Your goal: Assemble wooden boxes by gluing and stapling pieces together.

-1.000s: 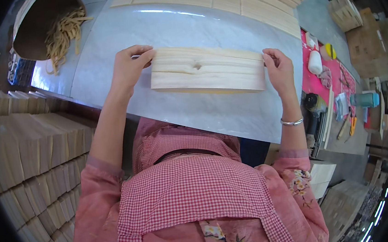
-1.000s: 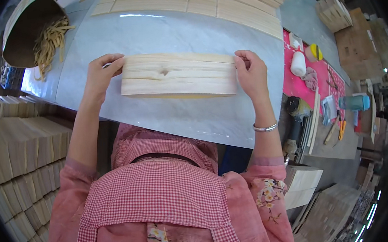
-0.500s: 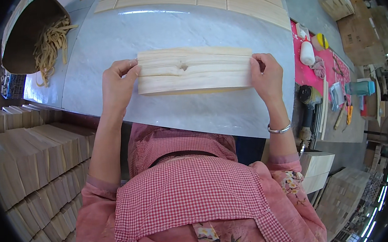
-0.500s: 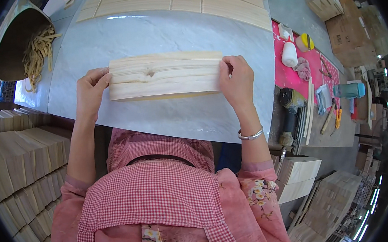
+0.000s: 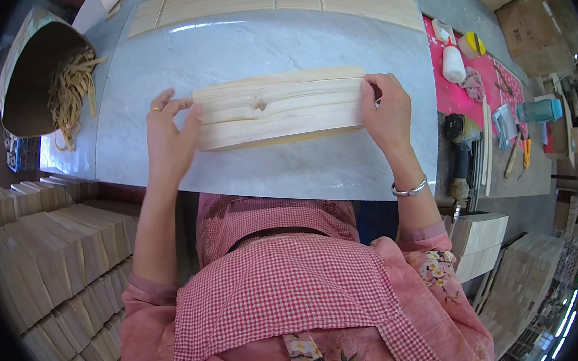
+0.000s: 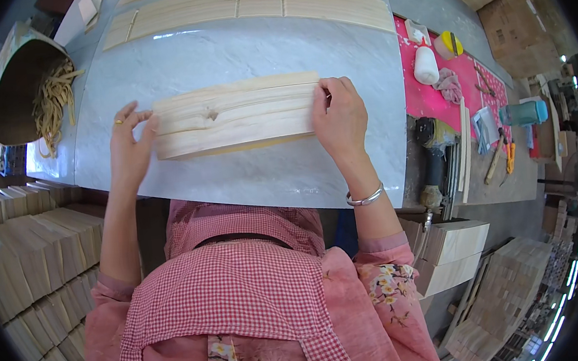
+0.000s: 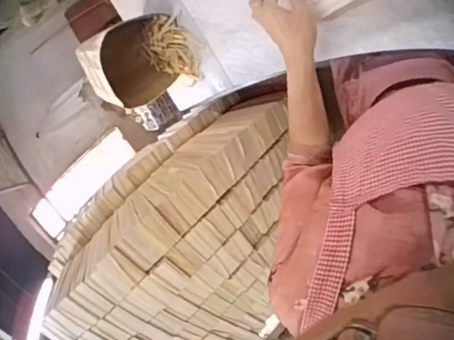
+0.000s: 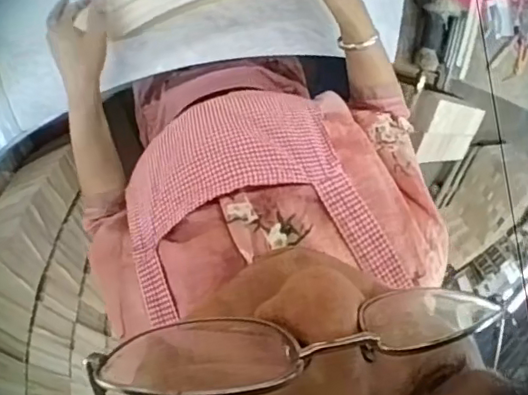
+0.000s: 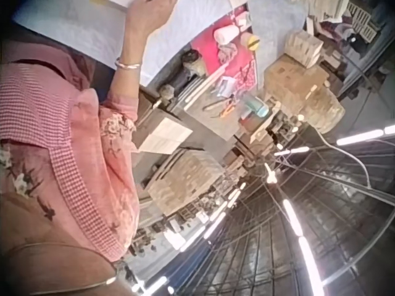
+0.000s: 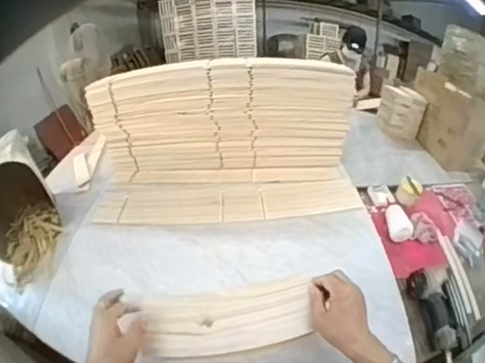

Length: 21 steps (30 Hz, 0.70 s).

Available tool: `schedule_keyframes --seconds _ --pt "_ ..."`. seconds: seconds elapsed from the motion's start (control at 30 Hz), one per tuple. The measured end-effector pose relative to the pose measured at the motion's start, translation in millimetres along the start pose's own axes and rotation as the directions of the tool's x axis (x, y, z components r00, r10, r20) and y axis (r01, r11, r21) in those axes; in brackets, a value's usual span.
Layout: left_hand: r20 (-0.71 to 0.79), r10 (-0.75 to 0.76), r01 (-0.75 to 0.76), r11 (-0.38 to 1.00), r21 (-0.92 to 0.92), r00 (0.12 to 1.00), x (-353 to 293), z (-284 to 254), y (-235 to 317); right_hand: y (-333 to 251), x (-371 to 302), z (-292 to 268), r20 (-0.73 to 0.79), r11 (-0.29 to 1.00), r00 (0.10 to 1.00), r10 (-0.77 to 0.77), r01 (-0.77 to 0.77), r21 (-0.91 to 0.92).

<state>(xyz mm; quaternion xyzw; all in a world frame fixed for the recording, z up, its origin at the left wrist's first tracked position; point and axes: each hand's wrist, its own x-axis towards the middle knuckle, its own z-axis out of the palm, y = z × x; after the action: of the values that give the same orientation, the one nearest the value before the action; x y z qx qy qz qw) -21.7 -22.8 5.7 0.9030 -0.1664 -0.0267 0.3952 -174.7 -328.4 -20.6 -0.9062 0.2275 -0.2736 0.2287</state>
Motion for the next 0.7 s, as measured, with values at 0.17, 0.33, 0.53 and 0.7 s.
schedule_keyframes --seconds 0.17,0.33,0.53,0.7 --pt "0.248 0.593 -0.642 0.710 0.288 0.766 -2 46 70 1 -6 3 -0.053 0.985 0.995 0.089 -0.080 0.152" --pt "0.449 0.602 -0.730 0.654 0.197 0.660 4 105 103 2 -8 6 -0.063 0.975 0.993 0.097 -0.082 0.206" --pt "0.486 0.604 -0.748 0.640 0.177 0.632 11 122 100 3 -9 10 -0.088 0.964 0.988 0.126 -0.101 0.247" --pt "0.423 0.663 -0.756 0.648 0.090 0.618 11 122 100 5 -10 11 -0.096 0.944 0.986 0.137 -0.100 0.316"
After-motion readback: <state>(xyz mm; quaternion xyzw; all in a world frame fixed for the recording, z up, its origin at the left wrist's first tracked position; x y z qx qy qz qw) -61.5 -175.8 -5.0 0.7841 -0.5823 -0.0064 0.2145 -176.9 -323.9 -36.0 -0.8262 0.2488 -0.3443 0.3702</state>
